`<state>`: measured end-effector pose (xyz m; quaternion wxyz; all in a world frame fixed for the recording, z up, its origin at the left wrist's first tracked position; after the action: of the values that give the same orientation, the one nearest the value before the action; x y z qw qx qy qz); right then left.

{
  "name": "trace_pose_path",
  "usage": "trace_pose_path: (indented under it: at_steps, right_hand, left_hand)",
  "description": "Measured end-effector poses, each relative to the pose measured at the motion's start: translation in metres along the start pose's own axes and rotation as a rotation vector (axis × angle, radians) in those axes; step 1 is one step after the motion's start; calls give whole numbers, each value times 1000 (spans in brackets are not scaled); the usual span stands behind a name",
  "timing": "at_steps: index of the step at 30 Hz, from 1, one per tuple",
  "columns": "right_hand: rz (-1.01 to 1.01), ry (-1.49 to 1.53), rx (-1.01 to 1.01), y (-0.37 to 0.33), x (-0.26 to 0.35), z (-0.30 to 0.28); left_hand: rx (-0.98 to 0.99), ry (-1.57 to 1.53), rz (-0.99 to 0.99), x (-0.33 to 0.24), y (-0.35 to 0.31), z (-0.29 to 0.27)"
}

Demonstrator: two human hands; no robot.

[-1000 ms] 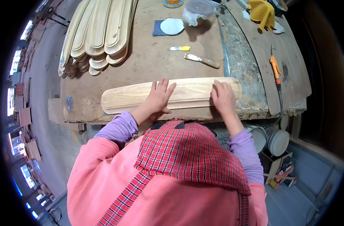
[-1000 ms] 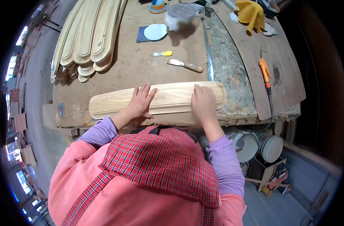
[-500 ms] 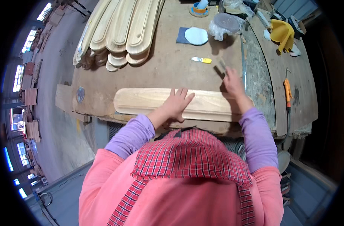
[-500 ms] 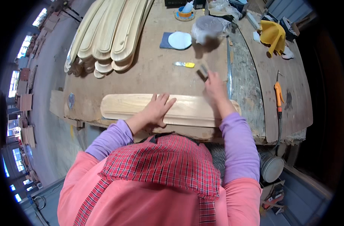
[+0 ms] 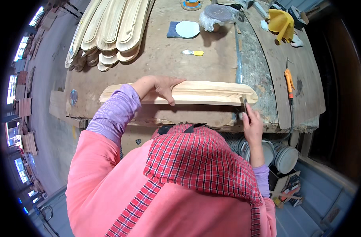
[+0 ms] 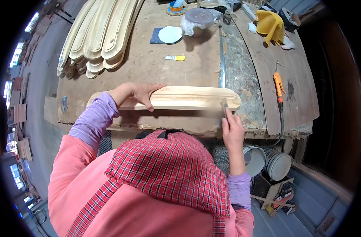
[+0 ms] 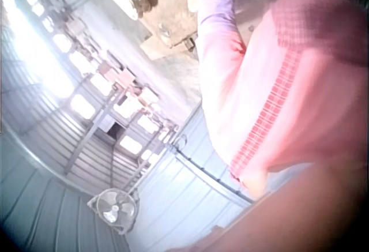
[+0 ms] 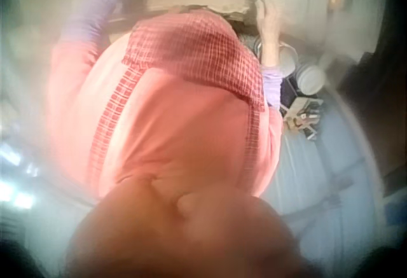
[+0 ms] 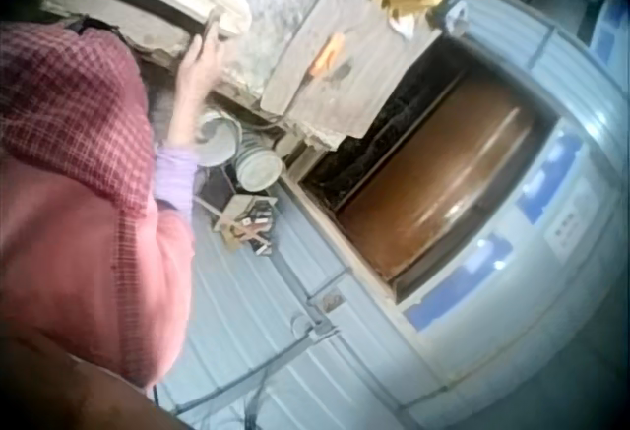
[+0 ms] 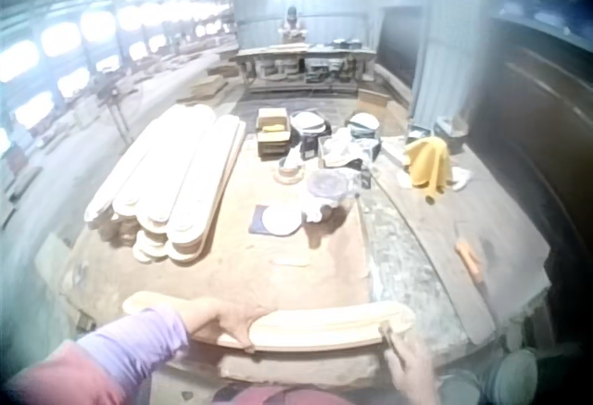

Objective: The person assembles wooden trays by applying glue to the edges of two pieces and pressing them together. They then use a power tool with a sanding disc to smooth the edges of the assembled tray.

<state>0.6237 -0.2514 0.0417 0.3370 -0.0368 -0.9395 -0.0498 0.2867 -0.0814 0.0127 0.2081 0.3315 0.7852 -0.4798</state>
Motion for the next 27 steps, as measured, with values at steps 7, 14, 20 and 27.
trace_pose_path:
  at_steps: [7, 14, 20, 27]
  right_hand:
    - [104, -226, 109, -1, 31, 6]
    - [98, -313, 71, 4, 42, 17]
    - [141, -401, 98, 11, 47, 31]
    - [548, 812, 441, 23, 36, -3]
  left_hand:
    - [-22, 83, -20, -2, -3, -3]
    - [-5, 108, -68, -8, -7, -6]
    - [11, 123, -59, -13, -8, -6]
    - [-6, 44, -19, -3, -6, -6]
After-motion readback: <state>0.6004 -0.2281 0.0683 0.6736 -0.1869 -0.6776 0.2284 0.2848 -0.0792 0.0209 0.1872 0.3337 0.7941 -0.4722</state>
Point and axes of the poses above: each hand's wrist, its own y-axis towards the middle knuckle, its own z-axis out of the palm, x = y × z, the point moved 2 cm from there along y, towards the middle knuckle, and after that the axes turned 1 degree about x, right-handed, at the moved point
